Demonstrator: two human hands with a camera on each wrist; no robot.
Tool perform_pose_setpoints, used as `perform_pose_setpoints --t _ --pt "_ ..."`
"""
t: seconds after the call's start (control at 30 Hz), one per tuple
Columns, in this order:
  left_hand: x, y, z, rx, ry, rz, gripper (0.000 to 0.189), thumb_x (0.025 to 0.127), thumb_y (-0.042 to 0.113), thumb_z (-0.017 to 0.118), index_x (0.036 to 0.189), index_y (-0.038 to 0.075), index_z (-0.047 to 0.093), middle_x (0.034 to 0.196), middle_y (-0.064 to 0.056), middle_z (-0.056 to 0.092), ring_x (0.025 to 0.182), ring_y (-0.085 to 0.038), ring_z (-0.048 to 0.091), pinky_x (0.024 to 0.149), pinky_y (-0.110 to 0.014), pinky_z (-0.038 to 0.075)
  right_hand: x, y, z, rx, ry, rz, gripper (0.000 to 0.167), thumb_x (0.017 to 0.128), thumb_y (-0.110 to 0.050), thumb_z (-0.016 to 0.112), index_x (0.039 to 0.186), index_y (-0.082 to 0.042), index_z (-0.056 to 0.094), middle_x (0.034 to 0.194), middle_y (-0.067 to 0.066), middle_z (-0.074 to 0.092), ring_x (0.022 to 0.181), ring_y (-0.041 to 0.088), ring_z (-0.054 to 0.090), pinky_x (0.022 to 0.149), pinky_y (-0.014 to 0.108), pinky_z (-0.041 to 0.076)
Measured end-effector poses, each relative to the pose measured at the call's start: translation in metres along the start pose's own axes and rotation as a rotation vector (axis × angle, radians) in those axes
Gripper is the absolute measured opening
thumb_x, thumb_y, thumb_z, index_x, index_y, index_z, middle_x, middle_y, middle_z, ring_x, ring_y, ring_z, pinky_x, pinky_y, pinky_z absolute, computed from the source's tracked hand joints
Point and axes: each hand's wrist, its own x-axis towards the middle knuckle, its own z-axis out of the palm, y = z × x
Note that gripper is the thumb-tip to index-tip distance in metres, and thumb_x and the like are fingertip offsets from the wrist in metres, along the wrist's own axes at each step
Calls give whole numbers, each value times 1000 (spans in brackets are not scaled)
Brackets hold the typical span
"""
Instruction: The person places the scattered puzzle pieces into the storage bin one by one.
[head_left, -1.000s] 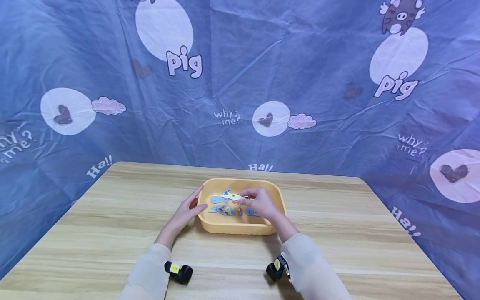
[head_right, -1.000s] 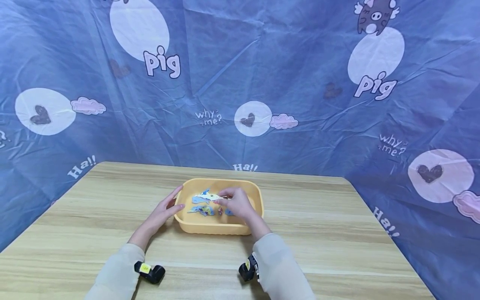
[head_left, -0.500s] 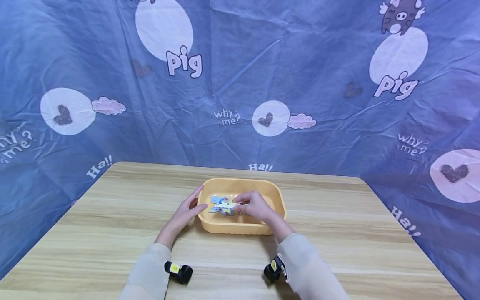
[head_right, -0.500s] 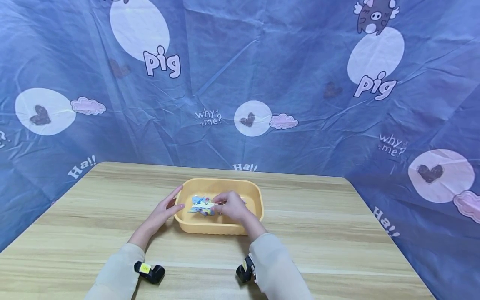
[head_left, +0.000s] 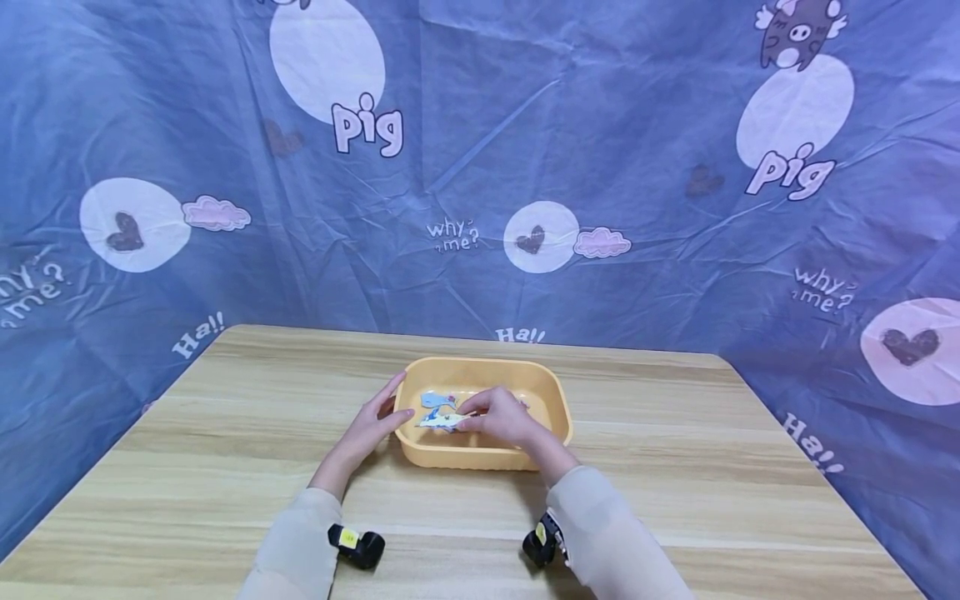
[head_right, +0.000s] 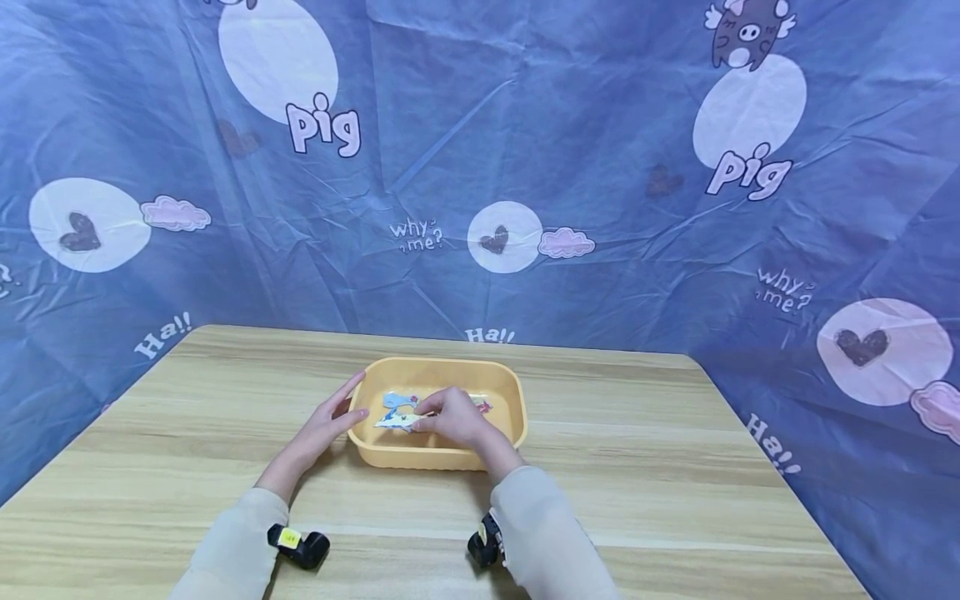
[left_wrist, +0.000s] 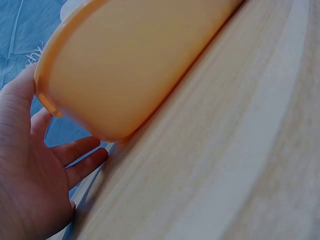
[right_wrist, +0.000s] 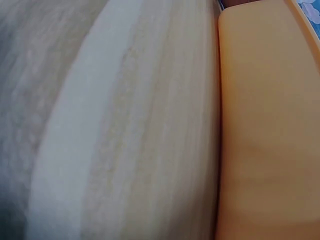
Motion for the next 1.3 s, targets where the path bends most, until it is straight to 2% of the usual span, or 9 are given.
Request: perform_pose_setpoints --t 0.27,0.63,0.9,1.07,1.3 --pt "1 -2 0 20 4 4 65 82 16 58 138 18 24 137 -17 24 119 -32 30 92 -36 35 1 0 5 -22 -57 18 12 71 -11 70 82 -5 69 79 -2 63 74 9 54 68 21 44" --pt "1 -1 1 22 10 3 66 82 17 58 138 19 23 136 -18 25 119 -32 31 91 -36 35 3 -1 8 -114 -104 -50 10 71 -11 70 79 -6 69 74 -5 62 71 9 53 67 22 43" --pt "2 -1 0 12 0 -4 66 83 15 58 138 18 23 137 -18 24 120 -32 30 91 -35 36 5 -3 9 -102 -135 -17 10 72 -12 70 80 -6 70 75 -4 62 72 8 52 66 20 44" --pt "-1 8 0 -5 -8 -27 65 83 11 56 138 15 21 138 -19 21 121 -33 27 92 -37 34 5 -3 10 -97 -144 0 11 72 -12 70 81 -6 70 76 -3 63 74 9 53 65 20 45" --pt "-8 24 5 29 -13 -32 65 84 10 54 138 10 18 138 -20 18 121 -35 25 93 -38 32 5 -5 10 -134 -149 -2 15 70 -14 71 83 -4 70 78 -2 64 76 10 54 66 20 45"
